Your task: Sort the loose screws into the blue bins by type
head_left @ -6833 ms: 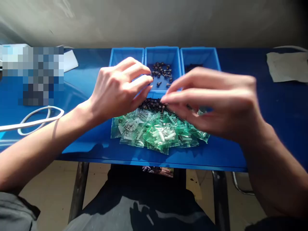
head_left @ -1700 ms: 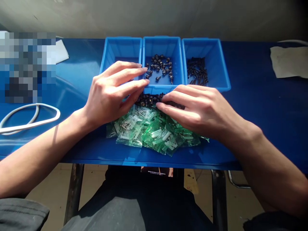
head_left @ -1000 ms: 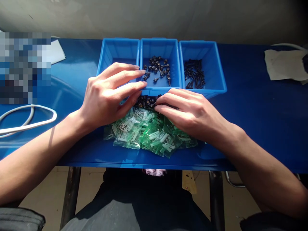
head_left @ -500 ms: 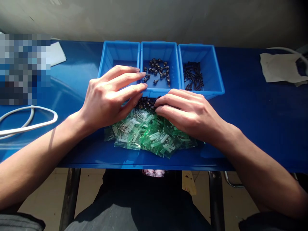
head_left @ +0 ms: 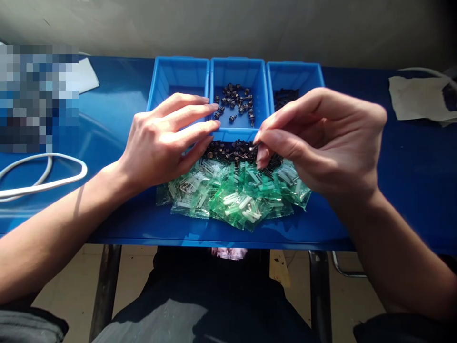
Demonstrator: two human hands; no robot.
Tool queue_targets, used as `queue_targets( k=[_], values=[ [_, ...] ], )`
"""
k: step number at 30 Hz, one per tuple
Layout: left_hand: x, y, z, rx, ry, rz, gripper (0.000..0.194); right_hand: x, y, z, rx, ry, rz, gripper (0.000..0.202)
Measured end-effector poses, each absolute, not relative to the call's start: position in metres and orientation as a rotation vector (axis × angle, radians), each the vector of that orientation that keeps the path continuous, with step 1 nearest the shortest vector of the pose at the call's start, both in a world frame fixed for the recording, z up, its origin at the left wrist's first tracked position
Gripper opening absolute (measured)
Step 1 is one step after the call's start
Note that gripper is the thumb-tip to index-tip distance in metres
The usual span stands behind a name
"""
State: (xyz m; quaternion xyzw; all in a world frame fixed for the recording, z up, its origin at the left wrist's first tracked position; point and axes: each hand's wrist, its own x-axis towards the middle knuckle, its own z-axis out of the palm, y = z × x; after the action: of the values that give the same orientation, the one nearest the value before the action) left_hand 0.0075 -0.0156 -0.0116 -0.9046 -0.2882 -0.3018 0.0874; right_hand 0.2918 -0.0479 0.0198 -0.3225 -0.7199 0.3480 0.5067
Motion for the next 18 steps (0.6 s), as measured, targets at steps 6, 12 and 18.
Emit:
queue_targets(
  k=[6, 12, 18],
  values=[
    [0.008, -0.016, -0.013, -2.677, -0.918, -0.860, 0.035, 0.290, -0.041, 0.016, -0.796, -1.601, 0.927, 0.014],
    [0.004, -0.010, -0.013, -2.647, -0.769, -0.873, 0.032, 0.293, -0.027, 0.012, -0.883, -1.453, 0.430, 0.017],
    [0.007, -0.014, -0.012, -2.683, -0.877, -0.842, 0.037, 0.324, -0.018, 0.027, -0.871, -2.003, 0.141, 0.016]
  ],
)
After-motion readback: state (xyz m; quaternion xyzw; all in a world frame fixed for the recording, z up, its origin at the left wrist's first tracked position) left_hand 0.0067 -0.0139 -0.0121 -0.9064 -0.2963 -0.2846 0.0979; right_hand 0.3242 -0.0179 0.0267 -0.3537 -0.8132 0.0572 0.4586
